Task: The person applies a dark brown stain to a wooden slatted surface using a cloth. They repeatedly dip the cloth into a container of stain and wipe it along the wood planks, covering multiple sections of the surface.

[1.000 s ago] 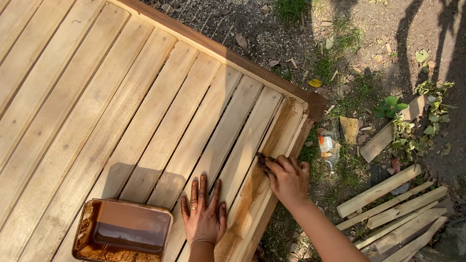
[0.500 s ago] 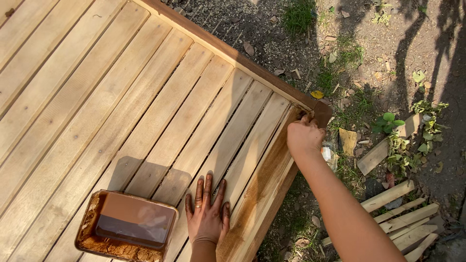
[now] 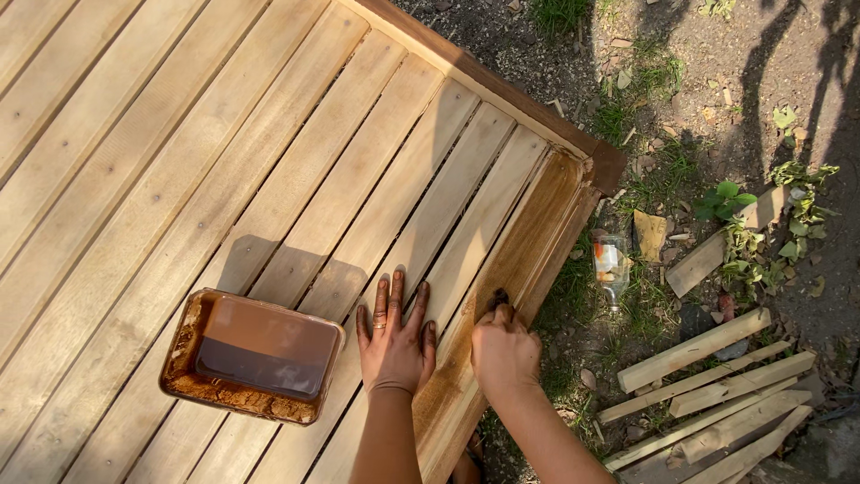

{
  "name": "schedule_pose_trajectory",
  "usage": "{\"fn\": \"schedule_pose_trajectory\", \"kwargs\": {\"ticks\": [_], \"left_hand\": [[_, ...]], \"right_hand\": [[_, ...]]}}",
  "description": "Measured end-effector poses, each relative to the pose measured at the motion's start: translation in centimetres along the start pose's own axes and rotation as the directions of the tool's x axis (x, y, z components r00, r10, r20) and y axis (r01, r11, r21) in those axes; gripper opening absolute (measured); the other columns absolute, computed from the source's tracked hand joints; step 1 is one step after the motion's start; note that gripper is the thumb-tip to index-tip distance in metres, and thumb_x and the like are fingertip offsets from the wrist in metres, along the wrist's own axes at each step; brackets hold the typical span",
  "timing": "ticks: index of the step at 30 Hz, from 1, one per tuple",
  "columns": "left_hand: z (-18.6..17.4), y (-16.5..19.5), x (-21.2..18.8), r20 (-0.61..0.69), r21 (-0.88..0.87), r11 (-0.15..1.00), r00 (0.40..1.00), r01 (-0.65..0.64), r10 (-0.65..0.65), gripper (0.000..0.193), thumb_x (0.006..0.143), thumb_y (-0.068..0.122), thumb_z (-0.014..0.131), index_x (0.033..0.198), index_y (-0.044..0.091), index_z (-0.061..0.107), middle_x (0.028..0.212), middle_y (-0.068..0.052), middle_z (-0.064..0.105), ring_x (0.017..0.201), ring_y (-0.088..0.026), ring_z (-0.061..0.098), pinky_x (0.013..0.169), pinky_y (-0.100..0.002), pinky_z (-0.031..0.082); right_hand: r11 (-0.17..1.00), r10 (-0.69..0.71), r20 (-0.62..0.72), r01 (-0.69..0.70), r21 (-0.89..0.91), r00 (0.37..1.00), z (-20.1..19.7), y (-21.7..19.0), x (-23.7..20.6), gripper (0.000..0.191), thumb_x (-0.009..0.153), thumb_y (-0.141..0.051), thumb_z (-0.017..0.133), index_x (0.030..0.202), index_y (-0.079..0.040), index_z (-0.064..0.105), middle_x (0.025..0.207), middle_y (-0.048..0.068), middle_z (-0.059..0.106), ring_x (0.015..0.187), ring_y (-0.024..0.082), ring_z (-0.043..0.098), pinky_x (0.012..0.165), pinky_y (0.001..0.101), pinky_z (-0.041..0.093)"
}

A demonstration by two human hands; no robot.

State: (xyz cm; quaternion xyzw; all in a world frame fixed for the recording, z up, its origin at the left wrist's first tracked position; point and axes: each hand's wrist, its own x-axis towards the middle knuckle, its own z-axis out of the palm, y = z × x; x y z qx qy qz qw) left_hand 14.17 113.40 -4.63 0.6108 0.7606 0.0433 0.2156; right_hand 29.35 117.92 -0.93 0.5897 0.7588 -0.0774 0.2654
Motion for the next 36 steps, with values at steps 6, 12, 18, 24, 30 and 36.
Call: {"fn": "schedule_pose_trajectory", "kwargs": {"ticks": [6,12,18,24,30,36], "left_hand": [[0.9,-0.3,-0.1,-0.18,-0.109,0.992,0.983,-0.064,0.044,0.06,0.098,0.038,0.045,0.158,0.035,0.033,0.171,-0.001,0.014,0.156,-0.022,0.012,0.123,-0.053,0.013],[3.0,-2.7,-1.9,-0.205,-0.309,0.951,0.976,0.002,-0.069,0.068,0.091,0.017,0.053,0.157,0.025,0.039,0.17,-0.003,0.026,0.156,-0.023,0.024,0.123,-0.047,0.025],[3.6,-2.6,-1.1,-0.547,-0.313,0.936,0.836,-0.162,-0.038,0.062,0.095,0.005,0.047,0.156,0.013,0.043,0.168,-0.013,0.035,0.158,-0.031,0.028,0.128,-0.049,0.028],[2.7,-2.3,-1.5,-0.398,-0.309,0.946,0.917,-0.099,-0.034,0.066,0.085,0.008,0.054,0.15,0.015,0.045,0.161,-0.012,0.037,0.15,-0.033,0.03,0.117,-0.058,0.032],[4.4,-2.5,-1.5,-0.421,-0.341,0.934,0.906,-0.107,-0.05,0.064,0.086,0.007,0.053,0.149,0.015,0.046,0.161,-0.013,0.038,0.151,-0.035,0.03,0.114,-0.058,0.034],[4.4,-2.0,-0.9,-0.365,-0.424,0.902,0.926,-0.078,-0.091,0.06,0.091,0.015,0.046,0.151,0.015,0.046,0.164,-0.013,0.035,0.151,-0.033,0.035,0.117,-0.051,0.037]], "right_hand": [[0.985,-0.119,-0.128,0.133,0.11,0.985,2.7,-0.6,-4.0,0.046,0.074,-0.022,0.081,0.112,0.002,0.069,0.124,0.024,0.067,0.103,0.035,0.071,0.078,0.0403,0.062],[0.856,-0.013,-0.141,0.084,0.51,0.99,-2.6,-2.0,-2.1,0.032,0.091,-0.031,0.075,0.112,-0.007,0.074,0.109,0.01,0.073,0.093,0.028,0.073,0.082,0.0431,0.058],[0.535,-0.43,-0.68,0.775,0.337,0.593,-8.1,-17.4,-2.6,0.019,0.088,-0.01,0.074,0.097,0.005,0.069,0.112,0.022,0.068,0.101,0.036,0.071,0.085,0.0398,0.062],[0.671,-0.675,-0.417,0.742,-0.004,0.608,-7.8,-22.7,-1.7,0.01,0.071,-0.001,0.076,0.081,0.001,0.076,0.094,0.019,0.072,0.095,0.034,0.072,0.067,0.0407,0.063],[0.678,-0.681,-0.369,0.735,0.007,0.632,-6.7,-22.6,-1.2,0.012,0.078,-0.003,0.073,0.09,-0.002,0.077,0.098,0.018,0.073,0.095,0.031,0.073,0.071,0.0424,0.062],[0.48,-0.433,-0.579,0.72,0.501,0.691,-8.5,-16.5,-2.6,0.029,0.078,-0.003,0.076,0.107,0.001,0.072,0.111,0.018,0.072,0.096,0.033,0.073,0.083,0.0423,0.061]]}}
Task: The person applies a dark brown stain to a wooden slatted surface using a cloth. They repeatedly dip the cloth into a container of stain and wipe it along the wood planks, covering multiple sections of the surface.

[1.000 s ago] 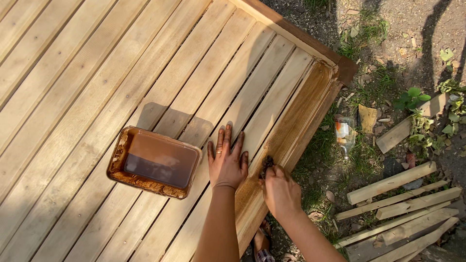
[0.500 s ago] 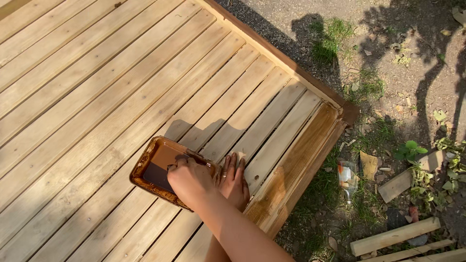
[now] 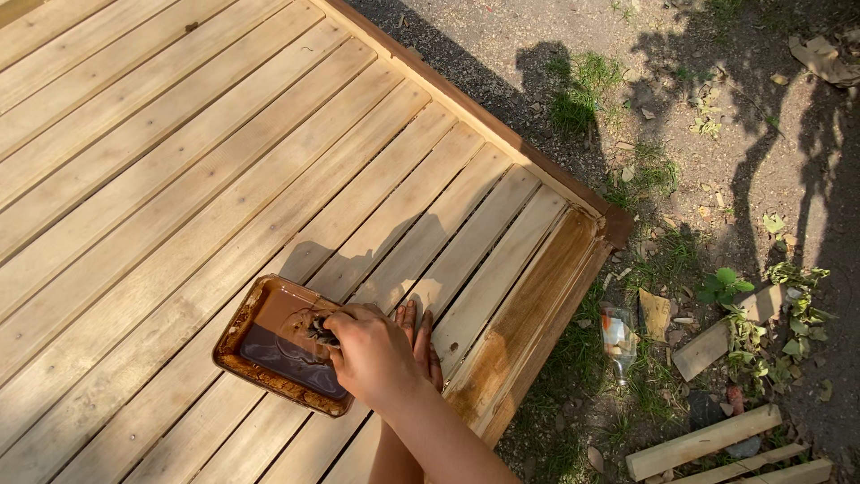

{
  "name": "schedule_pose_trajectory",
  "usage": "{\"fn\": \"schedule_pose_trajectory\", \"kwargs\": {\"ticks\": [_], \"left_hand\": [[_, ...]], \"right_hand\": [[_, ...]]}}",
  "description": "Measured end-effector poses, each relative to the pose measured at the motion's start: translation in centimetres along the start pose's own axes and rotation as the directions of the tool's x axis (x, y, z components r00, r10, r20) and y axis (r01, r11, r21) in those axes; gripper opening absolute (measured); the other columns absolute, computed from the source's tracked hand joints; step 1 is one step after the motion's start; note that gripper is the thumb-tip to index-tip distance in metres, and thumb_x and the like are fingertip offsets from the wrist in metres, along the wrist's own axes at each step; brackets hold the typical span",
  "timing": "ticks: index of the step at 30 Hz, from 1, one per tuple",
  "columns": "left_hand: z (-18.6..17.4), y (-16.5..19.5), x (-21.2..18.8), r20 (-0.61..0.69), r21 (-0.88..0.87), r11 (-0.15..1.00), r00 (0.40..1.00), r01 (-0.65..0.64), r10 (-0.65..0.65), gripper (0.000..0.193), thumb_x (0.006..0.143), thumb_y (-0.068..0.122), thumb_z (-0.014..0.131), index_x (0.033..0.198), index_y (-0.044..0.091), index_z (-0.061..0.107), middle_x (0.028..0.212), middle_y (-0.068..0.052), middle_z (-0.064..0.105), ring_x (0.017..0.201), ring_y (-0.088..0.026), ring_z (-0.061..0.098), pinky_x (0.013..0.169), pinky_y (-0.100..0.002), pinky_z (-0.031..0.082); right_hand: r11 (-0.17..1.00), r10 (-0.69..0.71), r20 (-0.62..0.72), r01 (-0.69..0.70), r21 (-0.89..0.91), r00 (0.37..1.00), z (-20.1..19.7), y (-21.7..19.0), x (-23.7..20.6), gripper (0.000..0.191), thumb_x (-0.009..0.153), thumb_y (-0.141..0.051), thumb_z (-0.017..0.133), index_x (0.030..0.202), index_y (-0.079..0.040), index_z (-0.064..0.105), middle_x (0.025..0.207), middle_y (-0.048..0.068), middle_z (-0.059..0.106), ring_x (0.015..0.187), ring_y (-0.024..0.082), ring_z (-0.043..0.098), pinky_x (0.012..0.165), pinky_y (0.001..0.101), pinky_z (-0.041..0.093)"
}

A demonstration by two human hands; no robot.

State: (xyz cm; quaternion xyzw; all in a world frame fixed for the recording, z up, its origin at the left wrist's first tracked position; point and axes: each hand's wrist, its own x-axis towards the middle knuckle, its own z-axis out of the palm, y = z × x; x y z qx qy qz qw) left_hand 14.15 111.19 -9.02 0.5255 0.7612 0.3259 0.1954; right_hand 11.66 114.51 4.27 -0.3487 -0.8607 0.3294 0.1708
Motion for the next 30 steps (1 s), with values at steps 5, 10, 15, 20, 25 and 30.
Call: {"fn": "schedule_pose_trajectory", "kwargs": {"ticks": [5,10,15,20,25,30], "left_hand": [[-2.3,1.3,0.4,0.337,0.197,0.954,0.899,0.224,-0.281,0.061,0.097,0.029,0.046,0.156,0.021,0.031,0.169,-0.003,0.025,0.148,-0.02,0.036,0.121,-0.043,0.033],[-2.8,1.6,-0.1,0.158,0.211,0.976,0.984,0.051,-0.085,0.072,0.091,0.012,0.044,0.161,0.015,0.026,0.17,-0.003,0.02,0.156,-0.021,0.019,0.121,-0.042,0.025],[-2.0,0.5,-0.7,0.188,0.27,0.962,0.977,0.044,-0.097,0.07,0.09,0.012,0.043,0.159,0.013,0.028,0.169,-0.003,0.021,0.155,-0.021,0.019,0.122,-0.043,0.022],[-1.2,-0.2,-1.2,0.125,0.285,0.958,0.991,0.008,-0.045,0.062,0.096,0.015,0.04,0.158,0.012,0.034,0.168,-0.004,0.025,0.155,-0.023,0.021,0.122,-0.045,0.021],[-1.4,-0.3,-1.4,0.099,0.259,0.966,0.994,0.015,-0.042,0.058,0.099,0.015,0.039,0.156,0.013,0.037,0.167,-0.004,0.03,0.155,-0.022,0.024,0.123,-0.044,0.023],[-1.5,-0.2,-1.6,0.113,0.29,0.957,0.992,0.021,-0.056,0.061,0.093,0.017,0.041,0.154,0.013,0.038,0.166,-0.004,0.03,0.154,-0.022,0.024,0.121,-0.043,0.025]], "right_hand": [[0.872,0.489,-0.255,-0.455,0.18,0.834,-9.3,7.0,-6.5,0.03,0.08,-0.016,0.078,0.108,-0.005,0.075,0.111,0.008,0.077,0.103,0.021,0.078,0.093,0.0344,0.062],[0.791,0.417,-0.434,-0.554,-0.258,0.798,-9.2,16.9,-8.6,0.037,0.087,-0.023,0.077,0.119,-0.005,0.072,0.119,0.018,0.071,0.112,0.034,0.068,0.099,0.0461,0.054],[0.559,0.484,-0.418,-0.639,-0.528,0.769,-11.5,26.5,-6.2,0.033,0.085,-0.015,0.076,0.117,-0.013,0.077,0.131,0.017,0.068,0.123,0.039,0.061,0.104,0.0472,0.052],[0.534,0.344,-0.473,-0.583,-0.612,0.811,-17.5,33.5,-1.8,0.03,0.087,-0.008,0.075,0.117,-0.01,0.078,0.129,0.014,0.069,0.124,0.041,0.062,0.107,0.0482,0.052],[0.531,0.567,-0.271,-0.596,-0.602,0.778,-11.4,24.9,-6.2,0.048,0.09,-0.018,0.071,0.132,0.006,0.062,0.133,0.023,0.059,0.12,0.038,0.059,0.109,0.0443,0.048],[0.577,0.587,-0.014,-0.431,-0.694,0.809,-4.0,13.8,-14.4,0.071,0.079,-0.015,0.084,0.141,-0.002,0.052,0.141,0.023,0.051,0.125,0.033,0.053,0.11,0.0598,0.036]]}}
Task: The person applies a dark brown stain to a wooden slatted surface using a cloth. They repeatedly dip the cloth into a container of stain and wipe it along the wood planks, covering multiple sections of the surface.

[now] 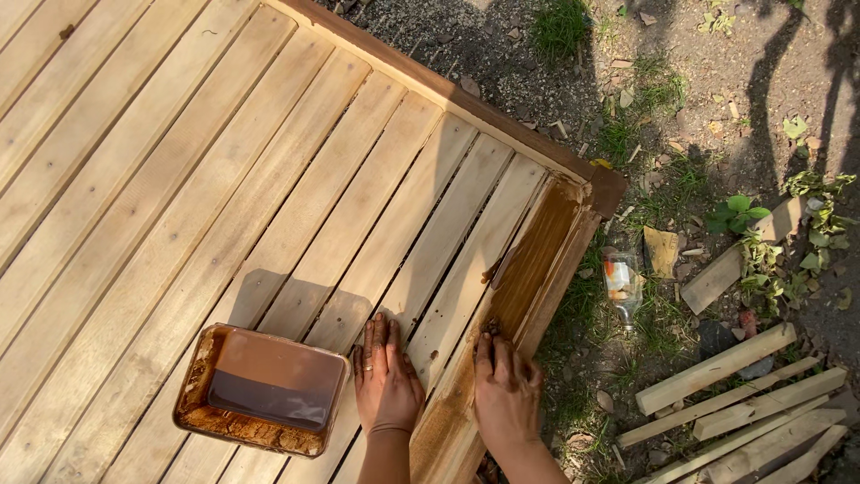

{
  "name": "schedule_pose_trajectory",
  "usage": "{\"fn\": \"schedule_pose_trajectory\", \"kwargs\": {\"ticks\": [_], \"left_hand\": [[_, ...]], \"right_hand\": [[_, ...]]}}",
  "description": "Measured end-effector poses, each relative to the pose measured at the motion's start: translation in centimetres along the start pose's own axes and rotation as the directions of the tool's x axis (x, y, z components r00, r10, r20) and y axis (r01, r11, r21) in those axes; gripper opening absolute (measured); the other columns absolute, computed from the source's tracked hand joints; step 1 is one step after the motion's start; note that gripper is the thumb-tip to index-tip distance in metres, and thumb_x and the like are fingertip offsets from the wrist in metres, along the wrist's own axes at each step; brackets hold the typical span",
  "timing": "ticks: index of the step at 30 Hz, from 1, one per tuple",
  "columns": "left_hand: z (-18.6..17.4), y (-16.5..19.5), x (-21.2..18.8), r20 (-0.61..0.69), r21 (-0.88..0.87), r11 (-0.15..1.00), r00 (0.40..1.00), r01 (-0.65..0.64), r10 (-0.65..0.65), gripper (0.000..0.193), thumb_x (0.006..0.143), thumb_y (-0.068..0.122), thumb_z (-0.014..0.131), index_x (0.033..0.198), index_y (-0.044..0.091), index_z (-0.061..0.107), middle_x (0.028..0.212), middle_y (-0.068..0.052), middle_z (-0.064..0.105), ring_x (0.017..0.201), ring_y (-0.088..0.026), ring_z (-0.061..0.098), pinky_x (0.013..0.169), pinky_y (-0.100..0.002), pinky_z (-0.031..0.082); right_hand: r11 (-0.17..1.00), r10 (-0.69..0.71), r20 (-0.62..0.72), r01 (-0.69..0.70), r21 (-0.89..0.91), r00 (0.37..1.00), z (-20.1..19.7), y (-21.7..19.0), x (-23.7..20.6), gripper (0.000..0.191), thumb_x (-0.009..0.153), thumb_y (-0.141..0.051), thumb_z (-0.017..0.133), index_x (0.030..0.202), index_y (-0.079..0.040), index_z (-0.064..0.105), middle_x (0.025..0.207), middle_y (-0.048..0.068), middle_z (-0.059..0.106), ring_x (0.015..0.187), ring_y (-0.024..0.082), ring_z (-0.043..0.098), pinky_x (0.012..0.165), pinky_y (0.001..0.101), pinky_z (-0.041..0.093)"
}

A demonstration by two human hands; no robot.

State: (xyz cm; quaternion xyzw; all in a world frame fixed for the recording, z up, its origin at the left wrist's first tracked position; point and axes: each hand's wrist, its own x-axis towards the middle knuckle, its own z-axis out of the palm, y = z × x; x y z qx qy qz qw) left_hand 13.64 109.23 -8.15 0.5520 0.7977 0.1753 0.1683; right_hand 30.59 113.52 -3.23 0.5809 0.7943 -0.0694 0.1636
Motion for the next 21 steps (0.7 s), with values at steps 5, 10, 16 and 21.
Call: {"fn": "schedule_pose_trajectory", "kwargs": {"ticks": [5,10,16,21], "left_hand": [[0.6,0.0,-0.2,0.011,0.009,1.0,1.0,0.027,-0.027,0.059,0.097,0.02,0.04,0.156,0.016,0.035,0.166,-0.002,0.028,0.154,-0.022,0.022,0.119,-0.042,0.027],[0.9,-0.4,-0.2,0.096,0.009,0.998,0.993,0.061,-0.061,0.059,0.098,0.021,0.038,0.157,0.016,0.033,0.167,-0.003,0.025,0.155,-0.022,0.021,0.119,-0.041,0.026],[0.9,-0.5,-0.4,0.015,-0.02,1.0,1.0,0.0,0.001,0.06,0.098,0.021,0.039,0.157,0.012,0.033,0.167,-0.007,0.028,0.155,-0.026,0.023,0.121,-0.043,0.026],[0.7,-0.5,-0.5,0.019,-0.003,1.0,1.0,0.018,-0.018,0.06,0.096,0.02,0.041,0.155,0.013,0.035,0.166,-0.007,0.029,0.155,-0.027,0.025,0.12,-0.044,0.028]], "right_hand": [[0.995,0.073,-0.138,-0.082,-0.06,0.988,-2.4,7.1,9.7,0.068,0.076,-0.012,0.084,0.139,-0.001,0.059,0.136,0.018,0.058,0.127,0.029,0.056,0.114,0.0513,0.041],[0.968,0.252,-0.384,-0.232,0.1,0.888,-4.3,13.9,22.1,0.045,0.077,-0.004,0.079,0.121,-0.002,0.07,0.138,0.021,0.06,0.127,0.036,0.058,0.113,0.0446,0.049],[0.961,-0.27,-0.495,0.265,-0.081,0.826,-3.7,16.9,22.1,0.037,0.091,0.0,0.065,0.128,-0.003,0.069,0.133,0.013,0.065,0.124,0.034,0.062,0.107,0.046,0.052],[0.989,-0.132,-0.403,0.091,-0.119,0.906,-4.2,16.9,21.9,0.039,0.088,0.0,0.065,0.127,-0.001,0.069,0.134,0.017,0.061,0.126,0.036,0.057,0.101,0.0471,0.054]]}}
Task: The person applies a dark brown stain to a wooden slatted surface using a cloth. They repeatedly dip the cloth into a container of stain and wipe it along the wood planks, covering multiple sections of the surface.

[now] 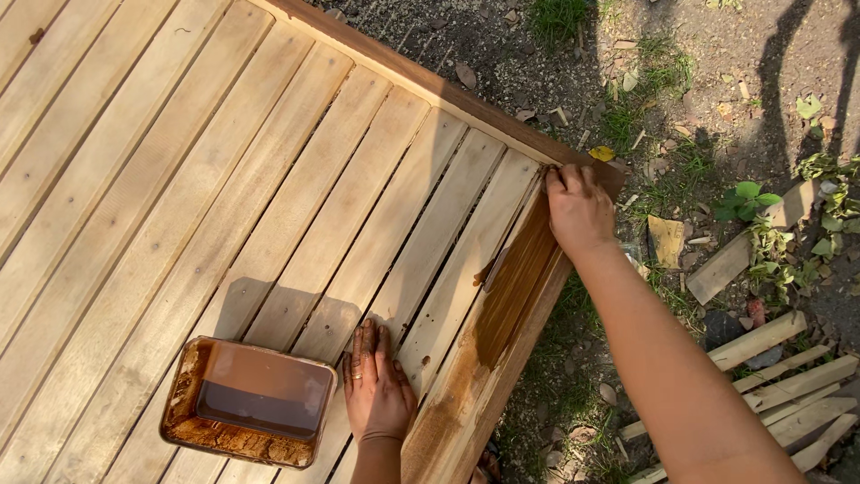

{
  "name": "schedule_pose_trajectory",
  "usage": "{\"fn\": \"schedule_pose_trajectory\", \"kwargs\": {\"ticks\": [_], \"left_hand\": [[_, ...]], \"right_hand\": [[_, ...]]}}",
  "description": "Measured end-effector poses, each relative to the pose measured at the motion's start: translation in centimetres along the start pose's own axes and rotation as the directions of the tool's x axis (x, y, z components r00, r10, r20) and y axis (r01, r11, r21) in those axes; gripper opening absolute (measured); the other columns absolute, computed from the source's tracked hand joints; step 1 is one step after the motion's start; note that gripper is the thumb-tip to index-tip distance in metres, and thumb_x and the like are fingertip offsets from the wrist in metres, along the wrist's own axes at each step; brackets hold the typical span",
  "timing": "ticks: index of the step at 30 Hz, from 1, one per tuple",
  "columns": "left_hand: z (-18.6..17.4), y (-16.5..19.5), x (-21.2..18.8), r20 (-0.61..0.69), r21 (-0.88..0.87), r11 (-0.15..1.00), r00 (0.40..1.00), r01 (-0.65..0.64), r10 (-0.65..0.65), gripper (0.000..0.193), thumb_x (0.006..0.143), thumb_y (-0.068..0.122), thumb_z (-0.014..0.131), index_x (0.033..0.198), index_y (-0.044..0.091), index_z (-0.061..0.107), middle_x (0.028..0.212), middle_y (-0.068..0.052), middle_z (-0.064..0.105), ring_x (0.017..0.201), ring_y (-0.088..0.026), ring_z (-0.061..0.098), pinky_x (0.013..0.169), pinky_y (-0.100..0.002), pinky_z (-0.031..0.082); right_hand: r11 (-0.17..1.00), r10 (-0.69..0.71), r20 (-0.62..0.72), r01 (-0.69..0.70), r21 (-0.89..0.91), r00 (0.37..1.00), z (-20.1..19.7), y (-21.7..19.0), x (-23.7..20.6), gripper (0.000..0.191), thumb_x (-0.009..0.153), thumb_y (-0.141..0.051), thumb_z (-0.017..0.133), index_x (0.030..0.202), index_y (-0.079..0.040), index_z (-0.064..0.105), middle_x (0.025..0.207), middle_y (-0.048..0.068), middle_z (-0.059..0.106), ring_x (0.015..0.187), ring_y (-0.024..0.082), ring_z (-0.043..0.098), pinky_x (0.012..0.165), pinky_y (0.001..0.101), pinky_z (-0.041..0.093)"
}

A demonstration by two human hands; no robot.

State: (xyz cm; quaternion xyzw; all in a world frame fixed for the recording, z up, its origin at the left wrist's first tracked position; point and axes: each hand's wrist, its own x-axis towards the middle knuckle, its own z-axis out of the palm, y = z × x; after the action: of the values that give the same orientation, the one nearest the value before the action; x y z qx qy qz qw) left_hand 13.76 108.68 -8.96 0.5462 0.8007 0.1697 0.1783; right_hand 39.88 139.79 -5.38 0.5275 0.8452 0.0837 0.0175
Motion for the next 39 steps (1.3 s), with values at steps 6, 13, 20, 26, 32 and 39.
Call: {"fn": "schedule_pose_trajectory", "kwargs": {"ticks": [6,13,20,26,32,39], "left_hand": [[-0.2,0.2,-0.3,-0.017,0.033,0.999,1.0,-0.013,0.013,0.059,0.098,0.022,0.041,0.156,0.014,0.035,0.166,-0.007,0.031,0.154,-0.029,0.026,0.119,-0.046,0.028],[0.5,-0.1,-0.1,0.057,0.012,0.999,0.998,0.029,-0.03,0.062,0.098,0.022,0.039,0.159,0.018,0.028,0.168,-0.005,0.025,0.155,-0.024,0.023,0.122,-0.045,0.023],[0.1,0.1,0.1,0.06,0.002,1.0,0.998,0.007,-0.007,0.068,0.092,0.02,0.039,0.158,0.014,0.026,0.168,-0.006,0.021,0.155,-0.022,0.016,0.122,-0.046,0.016],[-0.6,0.6,0.2,0.054,0.006,1.0,0.998,-0.01,0.01,0.066,0.095,0.021,0.039,0.158,0.012,0.026,0.169,-0.005,0.021,0.156,-0.023,0.015,0.123,-0.045,0.015],[-1.0,0.8,0.4,0.055,0.02,1.0,0.998,-0.005,0.004,0.065,0.096,0.022,0.039,0.159,0.012,0.028,0.169,-0.005,0.02,0.156,-0.022,0.015,0.124,-0.046,0.014],[-0.9,0.8,0.6,0.052,0.044,0.999,0.999,-0.001,-0.001,0.065,0.094,0.021,0.039,0.158,0.013,0.028,0.169,-0.005,0.022,0.156,-0.023,0.016,0.123,-0.046,0.016]], "right_hand": [[0.948,0.201,0.331,-0.099,-0.301,0.922,-2.5,-3.4,1.6,0.034,0.085,-0.006,0.068,0.117,0.006,0.07,0.14,0.025,0.053,0.131,0.04,0.051,0.098,0.0457,0.054],[0.933,0.309,0.555,-0.135,-0.332,0.772,-6.4,-7.2,2.9,0.037,0.088,-0.015,0.07,0.118,0.006,0.068,0.139,0.032,0.05,0.129,0.045,0.048,0.075,0.0468,0.061],[0.988,0.155,0.753,-0.078,-0.136,0.639,-9.4,-16.2,-6.8,0.022,0.088,-0.015,0.073,0.102,0.002,0.076,0.11,0.022,0.071,0.113,0.038,0.065,0.073,0.0449,0.06],[0.969,-0.14,0.937,-0.148,0.196,0.32,-13.9,-19.8,-14.2,0.029,0.089,-0.017,0.077,0.107,0.005,0.071,0.116,0.017,0.064,0.105,0.031,0.067,0.092,0.0412,0.058],[0.871,0.101,0.469,-0.306,0.384,0.877,-10.5,-7.0,-6.8,0.035,0.086,-0.011,0.071,0.121,-0.006,0.07,0.12,0.013,0.066,0.109,0.032,0.067,0.098,0.0427,0.055],[0.964,0.134,0.033,-0.138,0.225,0.99,-3.7,-2.0,1.9,0.036,0.089,-0.003,0.07,0.124,-0.008,0.074,0.126,0.012,0.067,0.121,0.035,0.061,0.107,0.0455,0.051]]}}
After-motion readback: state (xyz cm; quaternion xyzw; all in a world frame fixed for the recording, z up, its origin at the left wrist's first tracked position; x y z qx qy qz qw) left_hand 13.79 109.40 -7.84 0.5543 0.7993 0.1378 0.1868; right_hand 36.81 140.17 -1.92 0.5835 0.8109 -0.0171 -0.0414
